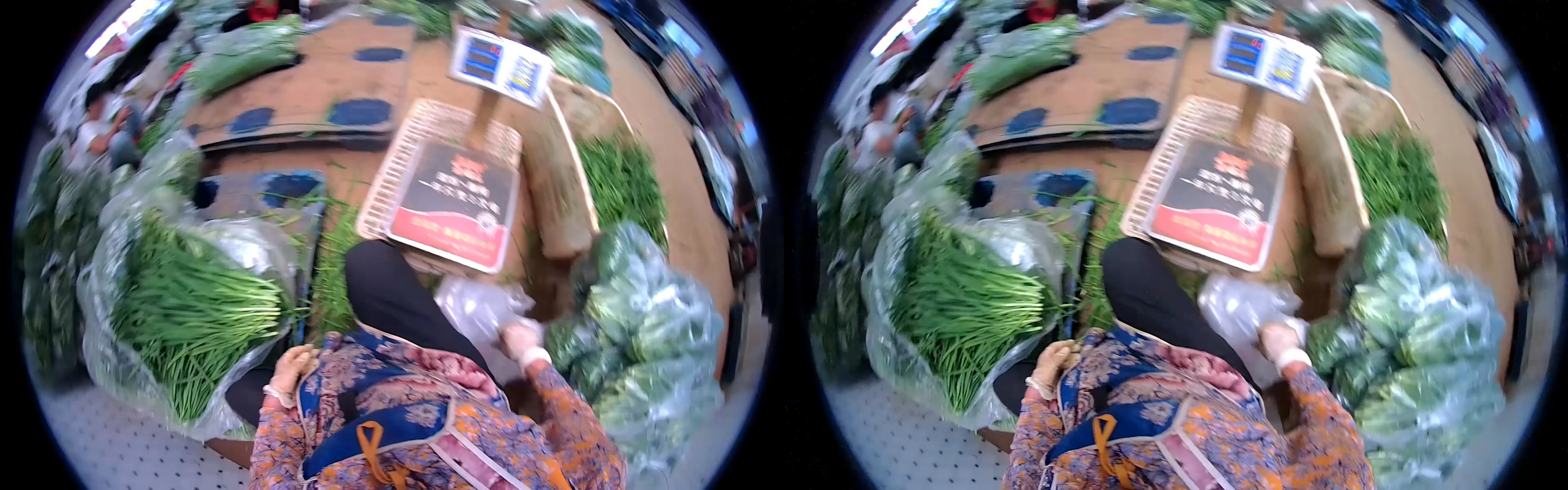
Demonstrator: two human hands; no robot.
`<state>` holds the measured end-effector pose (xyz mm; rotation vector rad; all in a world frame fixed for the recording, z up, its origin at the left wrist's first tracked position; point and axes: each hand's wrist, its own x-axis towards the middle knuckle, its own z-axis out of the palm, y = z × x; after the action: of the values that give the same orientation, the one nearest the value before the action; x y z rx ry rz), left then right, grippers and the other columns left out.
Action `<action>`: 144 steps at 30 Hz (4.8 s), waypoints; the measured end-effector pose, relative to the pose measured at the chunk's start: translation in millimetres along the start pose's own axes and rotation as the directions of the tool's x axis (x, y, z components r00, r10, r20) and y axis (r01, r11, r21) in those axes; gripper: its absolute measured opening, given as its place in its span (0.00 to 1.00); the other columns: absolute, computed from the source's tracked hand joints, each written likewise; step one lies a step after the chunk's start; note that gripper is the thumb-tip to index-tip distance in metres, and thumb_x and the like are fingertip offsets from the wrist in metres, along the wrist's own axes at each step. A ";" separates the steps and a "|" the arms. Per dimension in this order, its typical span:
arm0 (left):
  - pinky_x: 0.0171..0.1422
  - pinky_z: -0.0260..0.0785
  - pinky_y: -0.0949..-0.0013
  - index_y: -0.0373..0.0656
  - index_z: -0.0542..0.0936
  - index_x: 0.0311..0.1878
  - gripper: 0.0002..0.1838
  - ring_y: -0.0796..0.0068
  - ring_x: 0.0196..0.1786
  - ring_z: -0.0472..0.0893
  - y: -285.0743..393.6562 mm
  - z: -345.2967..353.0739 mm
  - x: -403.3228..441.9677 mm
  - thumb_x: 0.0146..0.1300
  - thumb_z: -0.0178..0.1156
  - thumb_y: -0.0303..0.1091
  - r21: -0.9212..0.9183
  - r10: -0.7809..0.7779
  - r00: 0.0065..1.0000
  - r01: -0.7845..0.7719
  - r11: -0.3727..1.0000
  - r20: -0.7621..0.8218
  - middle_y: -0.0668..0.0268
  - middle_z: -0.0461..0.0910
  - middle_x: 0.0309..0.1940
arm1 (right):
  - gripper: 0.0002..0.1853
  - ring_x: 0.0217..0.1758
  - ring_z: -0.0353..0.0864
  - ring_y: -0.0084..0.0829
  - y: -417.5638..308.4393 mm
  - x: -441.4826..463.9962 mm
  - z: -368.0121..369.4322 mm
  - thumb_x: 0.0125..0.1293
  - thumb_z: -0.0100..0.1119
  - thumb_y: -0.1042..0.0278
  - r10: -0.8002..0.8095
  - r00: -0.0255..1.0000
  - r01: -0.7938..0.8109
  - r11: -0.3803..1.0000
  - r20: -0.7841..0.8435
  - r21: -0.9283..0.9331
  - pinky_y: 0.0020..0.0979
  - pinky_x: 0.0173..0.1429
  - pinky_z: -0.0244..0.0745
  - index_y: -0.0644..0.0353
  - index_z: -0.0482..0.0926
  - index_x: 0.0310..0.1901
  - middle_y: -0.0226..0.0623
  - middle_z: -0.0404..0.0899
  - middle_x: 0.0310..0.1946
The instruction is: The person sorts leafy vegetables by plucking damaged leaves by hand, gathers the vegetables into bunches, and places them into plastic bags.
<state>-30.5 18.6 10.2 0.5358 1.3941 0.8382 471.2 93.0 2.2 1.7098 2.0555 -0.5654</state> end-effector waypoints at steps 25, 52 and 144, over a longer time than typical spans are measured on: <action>0.40 0.70 0.77 0.34 0.74 0.50 0.20 0.77 0.37 0.78 35.7 26.4 -23.7 0.64 0.53 0.42 -0.003 0.209 0.977 -0.209 0.978 0.032 0.62 0.79 0.42 | 0.12 0.21 0.60 0.18 -72.3 -49.2 -225.8 0.55 0.59 0.73 -0.260 0.896 0.445 0.510 -0.361 0.736 0.25 0.24 0.59 0.58 0.67 0.20 0.24 0.62 0.15; 0.29 0.68 0.78 0.39 0.77 0.37 0.10 0.84 0.27 0.73 40.7 95.9 10.2 0.63 0.55 0.36 0.109 0.180 0.979 -0.169 0.980 -0.096 0.70 0.76 0.27 | 0.10 0.21 0.63 0.14 -8.9 33.7 -137.6 0.61 0.58 0.62 0.172 0.924 0.236 0.445 -0.341 0.864 0.19 0.24 0.60 0.58 0.75 0.27 0.20 0.68 0.20; 0.40 0.65 0.59 0.39 0.66 0.21 0.17 0.57 0.31 0.70 188.2 -48.2 42.4 0.53 0.61 0.39 0.811 0.749 0.489 -0.131 0.570 -0.447 0.55 0.68 0.23 | 0.09 0.31 0.73 0.20 -89.0 162.7 -241.9 0.66 0.52 0.64 0.127 0.792 0.600 -0.345 -0.598 0.721 0.21 0.36 0.71 0.61 0.74 0.38 0.29 0.74 0.28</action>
<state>-115.5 160.2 120.9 1.3415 2.4916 1.0464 344.2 343.9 119.7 1.9764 2.2503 -3.2363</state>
